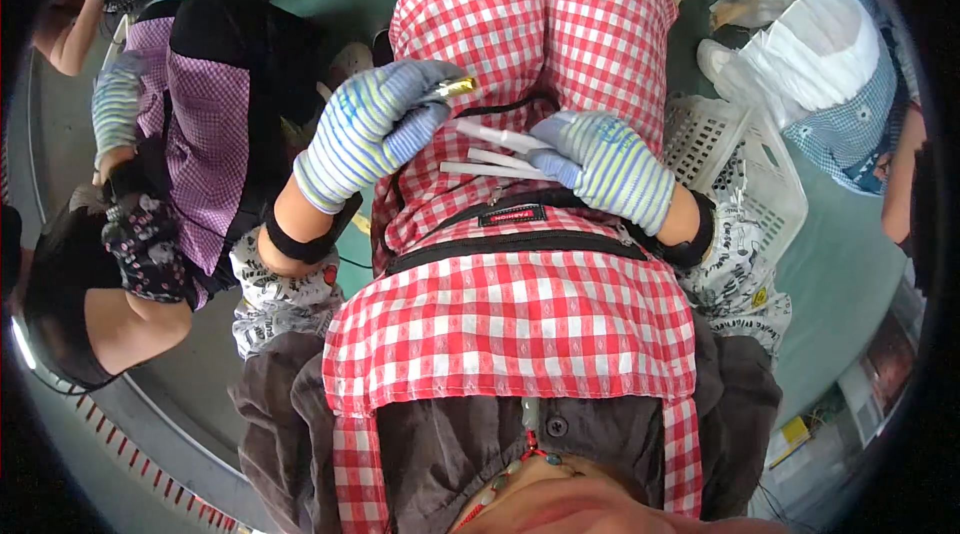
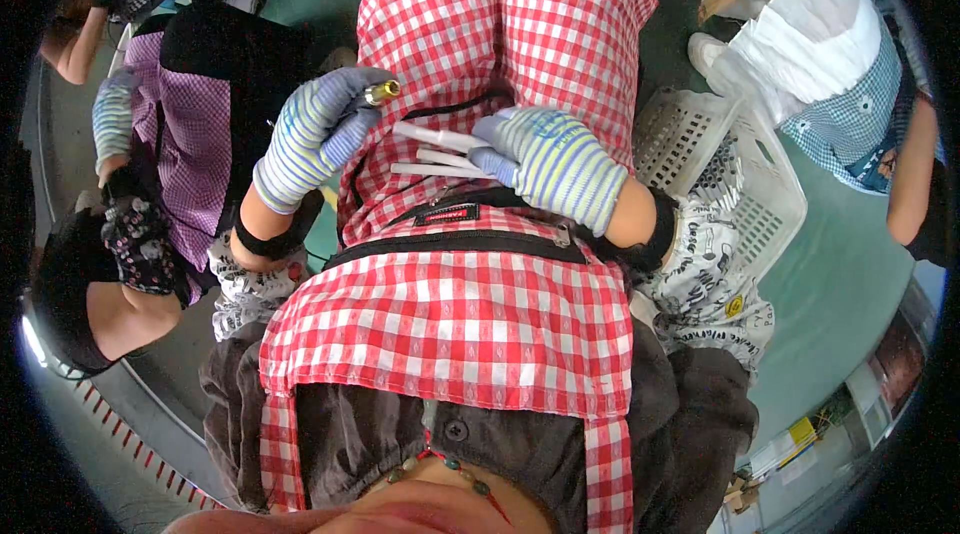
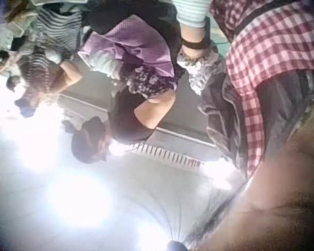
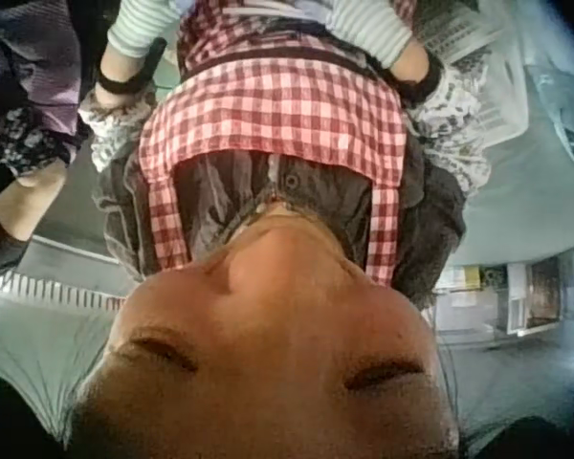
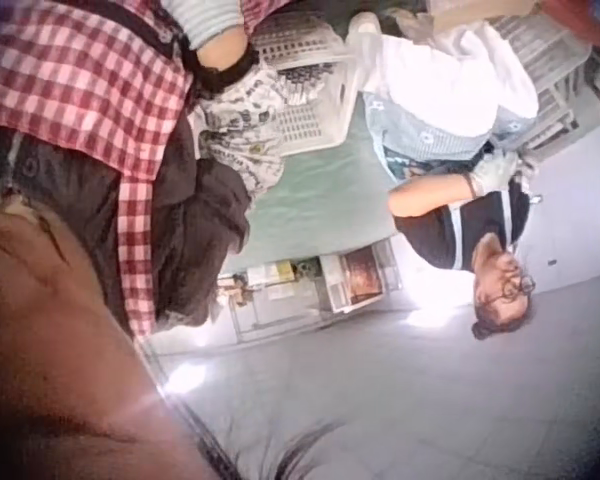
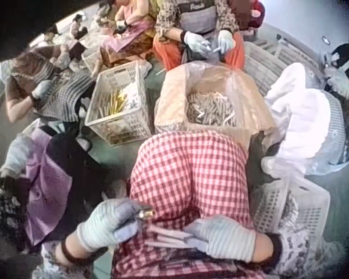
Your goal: Manually assembling small plastic tubes with metal caps in a factory workshop environment.
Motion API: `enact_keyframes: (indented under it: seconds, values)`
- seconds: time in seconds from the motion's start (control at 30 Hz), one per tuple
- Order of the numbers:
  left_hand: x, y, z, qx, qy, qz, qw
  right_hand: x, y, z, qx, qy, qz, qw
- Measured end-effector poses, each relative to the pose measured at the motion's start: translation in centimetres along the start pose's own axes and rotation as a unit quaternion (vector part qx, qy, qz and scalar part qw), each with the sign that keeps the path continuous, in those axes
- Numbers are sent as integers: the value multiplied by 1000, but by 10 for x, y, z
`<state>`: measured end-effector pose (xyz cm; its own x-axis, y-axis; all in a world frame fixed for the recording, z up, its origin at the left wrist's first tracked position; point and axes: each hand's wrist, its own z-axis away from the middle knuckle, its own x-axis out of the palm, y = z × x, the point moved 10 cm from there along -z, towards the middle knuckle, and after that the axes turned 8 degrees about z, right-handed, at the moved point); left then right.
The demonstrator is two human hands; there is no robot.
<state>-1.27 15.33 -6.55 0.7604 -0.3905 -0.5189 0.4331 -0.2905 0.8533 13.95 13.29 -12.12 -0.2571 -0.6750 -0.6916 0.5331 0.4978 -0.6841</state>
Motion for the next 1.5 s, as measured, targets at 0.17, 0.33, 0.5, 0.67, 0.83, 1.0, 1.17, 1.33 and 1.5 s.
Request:
enact_keyframes:
  seconds: [0.17,0.33,0.5,0.67,0.83,1.0,1.17,1.33,1.5]
  values:
    - [-9,22,-17,70,17,-36,997,-40,-4,9,56,75,6,996]
    - [-3,19,-28,57,-23,-85,994,-82,-10,25,41,203,62,976]
    - [-3,28,-32,60,-46,-106,991,-112,-31,27,30,197,193,961]
    - [-10,68,-29,81,-64,-206,973,-123,-63,43,5,177,284,942]
    - [1,128,-22,191,-82,-218,954,-124,-82,69,62,103,227,966]
    - [20,150,-4,223,-111,-304,920,-105,-91,83,89,41,152,983]
    - [40,166,13,259,-121,-307,908,-56,-72,100,119,-35,-122,985]
    - [42,150,-19,216,-149,-241,934,-70,-57,92,51,11,62,997]
    - [17,116,-46,218,-74,-283,931,-116,-50,49,40,127,214,968]
